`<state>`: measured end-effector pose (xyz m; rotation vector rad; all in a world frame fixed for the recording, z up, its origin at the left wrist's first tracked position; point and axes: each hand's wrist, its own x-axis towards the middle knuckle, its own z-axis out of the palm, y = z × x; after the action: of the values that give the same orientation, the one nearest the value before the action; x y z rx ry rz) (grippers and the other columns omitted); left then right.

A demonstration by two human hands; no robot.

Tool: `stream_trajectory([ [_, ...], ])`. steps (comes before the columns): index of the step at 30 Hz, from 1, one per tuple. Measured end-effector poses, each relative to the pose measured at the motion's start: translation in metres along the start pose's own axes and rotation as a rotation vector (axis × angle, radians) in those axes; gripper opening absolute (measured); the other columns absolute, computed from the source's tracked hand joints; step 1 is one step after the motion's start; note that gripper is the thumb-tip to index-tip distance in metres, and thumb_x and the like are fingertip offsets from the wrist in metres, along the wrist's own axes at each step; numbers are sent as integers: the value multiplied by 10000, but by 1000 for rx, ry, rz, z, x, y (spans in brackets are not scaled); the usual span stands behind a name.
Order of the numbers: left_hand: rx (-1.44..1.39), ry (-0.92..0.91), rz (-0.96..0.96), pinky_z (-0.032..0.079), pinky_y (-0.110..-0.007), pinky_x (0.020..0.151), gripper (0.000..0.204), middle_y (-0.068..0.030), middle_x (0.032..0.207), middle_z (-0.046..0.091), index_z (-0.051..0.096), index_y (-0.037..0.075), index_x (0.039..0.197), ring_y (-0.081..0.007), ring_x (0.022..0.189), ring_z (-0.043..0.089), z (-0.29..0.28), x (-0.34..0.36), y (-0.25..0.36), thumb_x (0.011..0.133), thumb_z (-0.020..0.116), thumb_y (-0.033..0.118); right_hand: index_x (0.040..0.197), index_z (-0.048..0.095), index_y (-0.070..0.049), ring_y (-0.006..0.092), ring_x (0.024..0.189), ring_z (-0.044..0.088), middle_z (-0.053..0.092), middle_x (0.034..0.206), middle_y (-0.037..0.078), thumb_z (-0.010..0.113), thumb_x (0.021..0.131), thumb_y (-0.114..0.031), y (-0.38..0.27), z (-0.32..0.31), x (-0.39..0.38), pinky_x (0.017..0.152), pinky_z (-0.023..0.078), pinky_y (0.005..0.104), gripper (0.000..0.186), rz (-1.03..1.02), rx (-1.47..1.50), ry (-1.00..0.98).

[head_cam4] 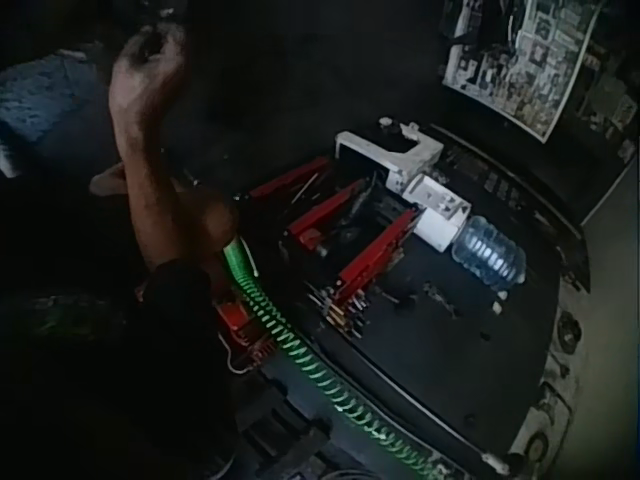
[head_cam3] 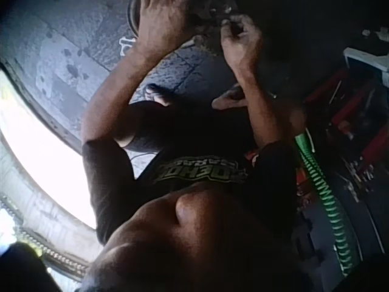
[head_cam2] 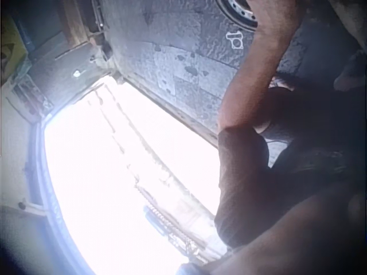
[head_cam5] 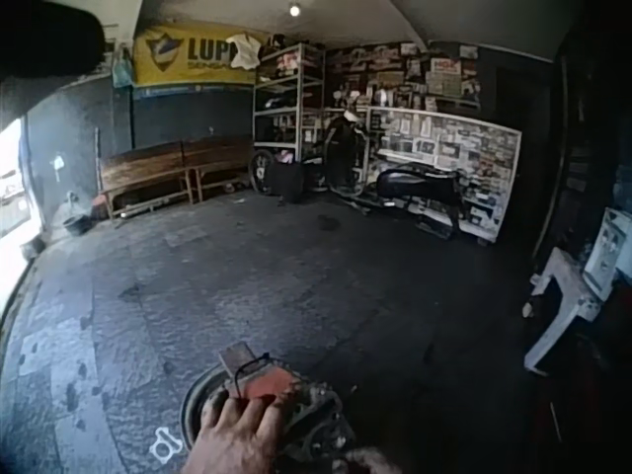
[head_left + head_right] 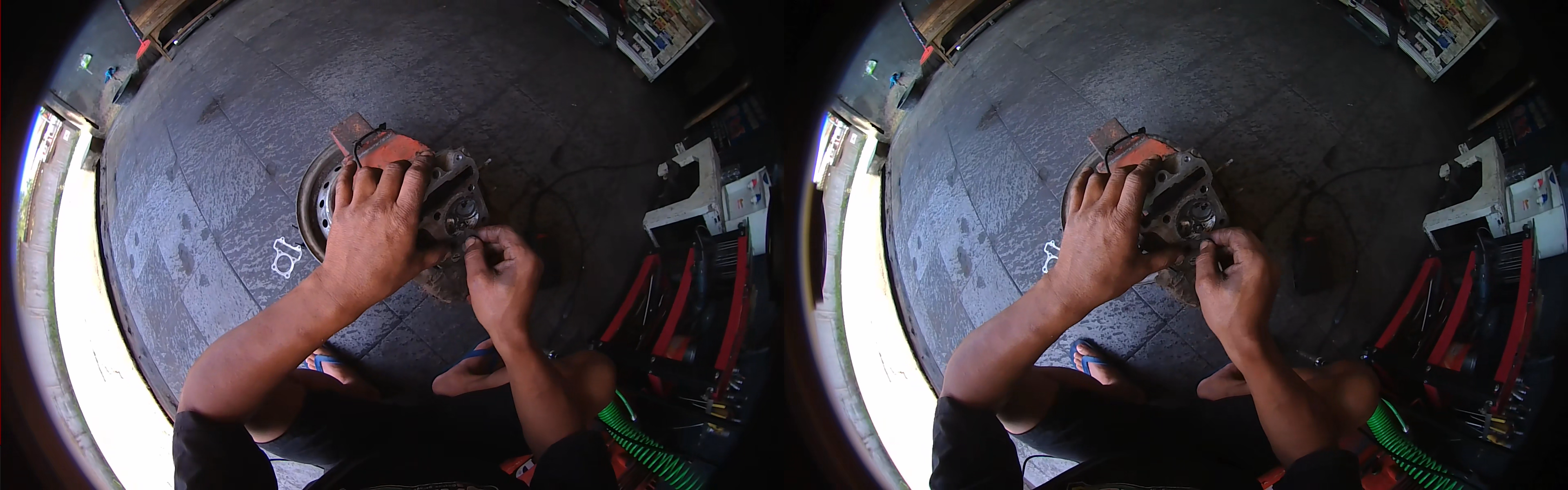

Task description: Repairing or assembling a motorcycle engine component held in a vice.

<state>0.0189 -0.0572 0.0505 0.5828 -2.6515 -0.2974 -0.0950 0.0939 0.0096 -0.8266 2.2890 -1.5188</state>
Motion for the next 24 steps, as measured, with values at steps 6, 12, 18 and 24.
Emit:
stream_trajectory([
  [6, 11, -7, -10, 346, -608, 1217, 1052, -234, 1327, 631, 489, -8, 1506, -450, 1284, 592, 0, -1, 1, 663, 978, 388, 990, 738, 8, 271, 784, 744, 735, 905, 137, 758, 889, 1, 7, -4, 6, 710, 578, 368, 103, -145, -66, 49],
  [12, 0, -21, -10, 357, -601, 1216, 1063, -224, 1330, 620, 482, -11, 1512, -449, 1286, 583, 1, -1, 0, 662, 981, 385, 997, 752, 13, 276, 787, 744, 718, 904, 142, 744, 899, -2, -6, -8, 10, 718, 581, 379, 100, -286, -141, -3],
  [18, 6, -26, -13, 368, -592, 1213, 1084, -233, 1340, 615, 472, -13, 1522, -457, 1284, 582, -2, 0, 2, 657, 987, 389, 988, 768, 13, 335, 872, 769, 763, 966, 171, 741, 906, -30, -13, -9, 9, 756, 587, 398, 97, -127, -103, -42],
  [24, 16, -28, -20, 359, -598, 1221, 1092, -238, 1342, 618, 472, -17, 1522, -460, 1289, 583, -1, -1, 2, 648, 988, 385, 995, 768, 24, 332, 868, 770, 769, 979, 179, 745, 910, -43, -8, -6, 9, 757, 590, 407, 111, -128, -71, -43],
])
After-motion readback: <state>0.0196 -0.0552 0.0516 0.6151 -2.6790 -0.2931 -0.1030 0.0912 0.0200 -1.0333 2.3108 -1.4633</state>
